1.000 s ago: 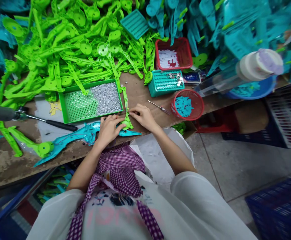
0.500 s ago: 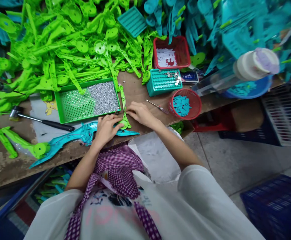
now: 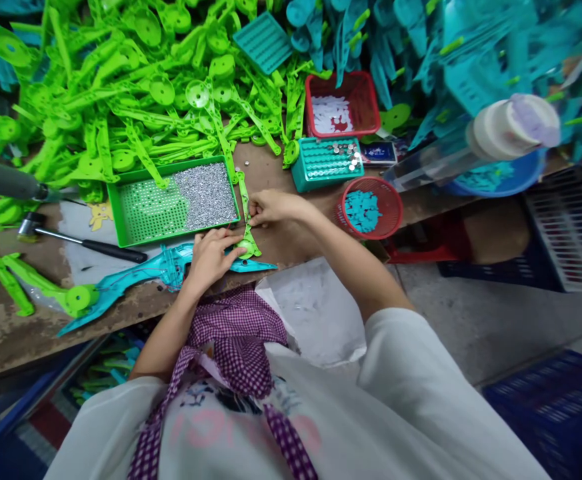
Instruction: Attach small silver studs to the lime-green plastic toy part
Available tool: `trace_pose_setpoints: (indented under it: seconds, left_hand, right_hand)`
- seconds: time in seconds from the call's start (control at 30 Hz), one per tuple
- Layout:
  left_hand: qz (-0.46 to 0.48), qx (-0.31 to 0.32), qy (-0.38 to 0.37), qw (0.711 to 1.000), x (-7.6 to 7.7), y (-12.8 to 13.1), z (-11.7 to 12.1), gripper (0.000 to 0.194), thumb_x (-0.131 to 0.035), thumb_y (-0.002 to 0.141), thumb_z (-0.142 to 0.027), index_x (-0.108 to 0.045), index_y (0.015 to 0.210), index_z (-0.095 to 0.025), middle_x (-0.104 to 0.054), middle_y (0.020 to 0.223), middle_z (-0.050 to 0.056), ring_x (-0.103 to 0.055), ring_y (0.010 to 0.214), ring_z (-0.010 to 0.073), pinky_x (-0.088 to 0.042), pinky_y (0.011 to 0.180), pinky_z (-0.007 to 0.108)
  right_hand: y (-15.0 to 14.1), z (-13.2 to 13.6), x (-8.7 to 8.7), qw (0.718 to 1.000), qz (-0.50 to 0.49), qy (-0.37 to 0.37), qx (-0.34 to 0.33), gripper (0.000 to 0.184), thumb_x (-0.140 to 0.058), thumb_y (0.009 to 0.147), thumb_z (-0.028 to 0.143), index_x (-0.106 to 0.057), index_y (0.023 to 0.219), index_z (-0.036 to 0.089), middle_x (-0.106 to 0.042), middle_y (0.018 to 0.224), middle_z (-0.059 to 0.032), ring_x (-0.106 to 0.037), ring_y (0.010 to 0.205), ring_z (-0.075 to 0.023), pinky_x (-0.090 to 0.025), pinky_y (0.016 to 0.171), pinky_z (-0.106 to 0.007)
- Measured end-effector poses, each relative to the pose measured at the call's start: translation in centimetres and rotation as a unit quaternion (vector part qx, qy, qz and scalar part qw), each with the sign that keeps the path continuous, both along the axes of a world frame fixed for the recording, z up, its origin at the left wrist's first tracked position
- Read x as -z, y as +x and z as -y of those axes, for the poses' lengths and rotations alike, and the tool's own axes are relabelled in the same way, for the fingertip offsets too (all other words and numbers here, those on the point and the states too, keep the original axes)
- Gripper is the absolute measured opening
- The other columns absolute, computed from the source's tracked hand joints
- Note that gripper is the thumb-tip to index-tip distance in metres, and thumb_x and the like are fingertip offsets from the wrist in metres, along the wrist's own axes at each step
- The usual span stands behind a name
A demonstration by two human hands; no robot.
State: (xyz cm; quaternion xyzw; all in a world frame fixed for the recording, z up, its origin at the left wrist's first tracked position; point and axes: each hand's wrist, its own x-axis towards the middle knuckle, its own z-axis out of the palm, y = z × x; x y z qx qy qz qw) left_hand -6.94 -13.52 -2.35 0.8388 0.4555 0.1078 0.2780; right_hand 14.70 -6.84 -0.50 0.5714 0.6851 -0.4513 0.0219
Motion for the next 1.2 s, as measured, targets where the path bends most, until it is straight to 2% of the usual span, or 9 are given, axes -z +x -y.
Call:
trace_pose_setpoints:
  seconds: [0.1,0.23,0.4,0.53,0.6,0.7,0.9,1.07,1.2]
  left_hand:
    - [-0.003,-0.002,-0.003,1.0,-0.1,0.1,-0.1,0.026,-0.06,0.092,-0.042,-0.071,0.111,-0.028,-0.071,0.113,0.003,-0.059,0.108,0.0243,-0.035,0.086,0.04]
    - [-0.004,0.001,0.001,1.0,-0.2,0.1,0.0,0.027,-0.061,0.091,-0.043,-0.071,0.111,-0.028,-0.071,0.113,0.003,-0.059,0.108,0.0244,-0.036,0.086,0.04]
    - [0.0,0.035,0.014,0.999,0.1,-0.2,0.3,0.027,-0.06,0.092,-0.043,-0.071,0.112,-0.03,-0.071,0.114,0.003,-0.06,0.108,0.0243,-0.035,0.095,0.044]
    - [0.008,0.046,0.02,0.999,0.1,-0.3,0.5,0.026,-0.062,0.091,-0.043,-0.071,0.111,-0.03,-0.071,0.114,0.003,-0.06,0.109,0.0246,-0.034,0.098,0.045]
    - [0.01,0.046,0.012,0.999,0.1,-0.3,0.4,0.026,-0.062,0.09,-0.043,-0.071,0.111,-0.03,-0.072,0.113,0.003,-0.06,0.108,0.0245,-0.035,0.098,0.045]
    - [0.014,0.047,0.009,0.999,0.2,-0.2,0.4,0.025,-0.063,0.09,-0.044,-0.072,0.11,-0.031,-0.072,0.113,0.002,-0.061,0.108,0.0244,-0.035,0.099,0.046]
    - [0.025,0.048,0.018,0.998,0.5,-0.3,0.5,0.026,-0.063,0.09,-0.043,-0.071,0.111,-0.029,-0.072,0.113,0.002,-0.061,0.108,0.0237,-0.034,0.1,0.046]
    - [0.022,0.047,0.015,0.999,0.4,-0.3,0.4,0.026,-0.063,0.09,-0.042,-0.071,0.111,-0.03,-0.072,0.114,0.002,-0.061,0.109,0.0234,-0.035,0.101,0.046]
    - [0.021,0.052,0.01,0.998,0.3,-0.3,0.3,0.025,-0.063,0.09,-0.042,-0.071,0.111,-0.03,-0.071,0.114,0.002,-0.061,0.11,0.0234,-0.035,0.102,0.046]
  right_hand:
    - [-0.8,-2.4,-0.3,0.995,0.021,-0.09,-0.035,0.03,-0.088,0.061,0.034,-0.062,0.061,0.019,-0.062,0.057,0.0004,-0.066,0.063,-0.0197,-0.041,0.063,-0.03]
    - [-0.8,-2.1,-0.3,0.996,0.007,-0.093,-0.005,0.033,-0.089,0.058,0.032,-0.058,0.056,0.019,-0.061,0.052,0.0019,-0.064,0.054,-0.0167,-0.041,0.059,-0.028]
    - [0.9,3.3,0.9,0.988,-0.12,0.039,0.094,0.018,-0.074,0.074,0.029,-0.061,0.078,0.017,-0.06,0.061,0.0043,-0.057,0.052,-0.0103,-0.039,0.054,-0.022]
    - [0.8,7.6,2.1,0.948,-0.19,0.177,0.183,0.03,-0.071,0.076,0.032,-0.063,0.101,0.017,-0.065,0.09,-0.0028,-0.059,0.071,-0.0131,-0.047,0.067,-0.026]
    - [0.0,8.4,2.4,0.921,-0.204,0.22,0.249,0.028,-0.064,0.082,0.036,-0.064,0.105,0.019,-0.066,0.1,-0.0062,-0.061,0.078,-0.0152,-0.049,0.072,-0.029]
    - [-1.3,7.5,3.0,0.882,-0.169,0.279,0.341,0.024,-0.054,0.09,0.038,-0.066,0.097,0.019,-0.068,0.096,-0.0071,-0.063,0.083,-0.0176,-0.05,0.076,-0.031]
    - [-2.0,4.7,4.3,0.896,-0.097,0.293,0.319,0.014,-0.057,0.087,0.027,-0.067,0.091,0.018,-0.068,0.089,-0.0054,-0.062,0.076,-0.017,-0.048,0.074,-0.03]
    - [-2.0,5.7,4.0,0.903,-0.056,0.341,0.257,0.021,-0.049,0.094,0.028,-0.067,0.098,0.019,-0.064,0.098,-0.0086,-0.061,0.09,-0.0205,-0.047,0.08,-0.031]
    - [-2.0,6.4,3.1,0.925,0.022,0.327,0.194,0.024,-0.047,0.096,0.032,-0.067,0.101,0.02,-0.064,0.1,-0.0098,-0.061,0.093,-0.0228,-0.046,0.078,-0.032]
